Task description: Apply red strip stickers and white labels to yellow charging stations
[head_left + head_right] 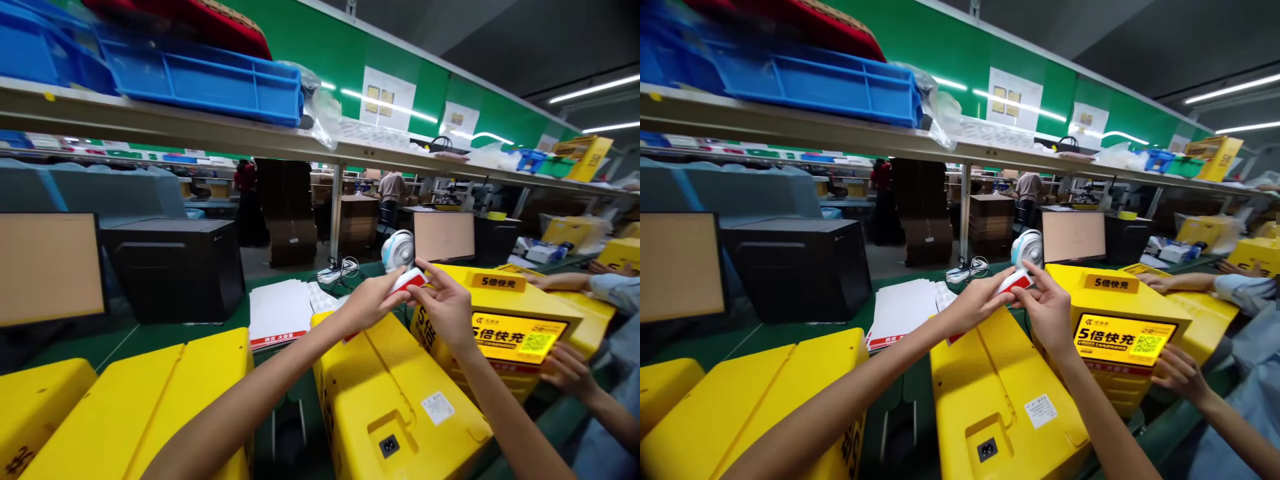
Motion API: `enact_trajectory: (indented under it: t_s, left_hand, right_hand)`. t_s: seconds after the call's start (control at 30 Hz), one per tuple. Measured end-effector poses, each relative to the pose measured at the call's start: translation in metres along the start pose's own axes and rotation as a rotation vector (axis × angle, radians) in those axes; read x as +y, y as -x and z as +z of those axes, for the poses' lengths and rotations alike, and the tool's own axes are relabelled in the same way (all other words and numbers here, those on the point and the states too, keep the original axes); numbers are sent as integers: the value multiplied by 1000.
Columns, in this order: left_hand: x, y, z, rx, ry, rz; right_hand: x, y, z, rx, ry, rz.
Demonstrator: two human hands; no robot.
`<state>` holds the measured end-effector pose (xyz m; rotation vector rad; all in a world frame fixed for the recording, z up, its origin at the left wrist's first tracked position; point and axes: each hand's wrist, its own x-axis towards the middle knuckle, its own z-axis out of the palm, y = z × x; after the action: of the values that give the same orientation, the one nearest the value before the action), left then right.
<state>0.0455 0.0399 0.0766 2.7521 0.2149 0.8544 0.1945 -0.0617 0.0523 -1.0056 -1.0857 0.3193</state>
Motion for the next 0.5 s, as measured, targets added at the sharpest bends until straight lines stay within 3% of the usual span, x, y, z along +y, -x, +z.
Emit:
enact_trajectory:
  t_s: [0.07, 0.27, 0.5]
  left_hand:
    - [10, 2, -4, -48, 10, 10]
    - [28, 2, -10, -124, -139, -26]
    - [54, -1, -4, -104, -371, -90]
  right_hand:
    - [-6, 6, 0, 41, -36, -19]
    - [-20, 8, -19, -35, 40, -17]
    - [-29, 13, -38, -40, 153, -118]
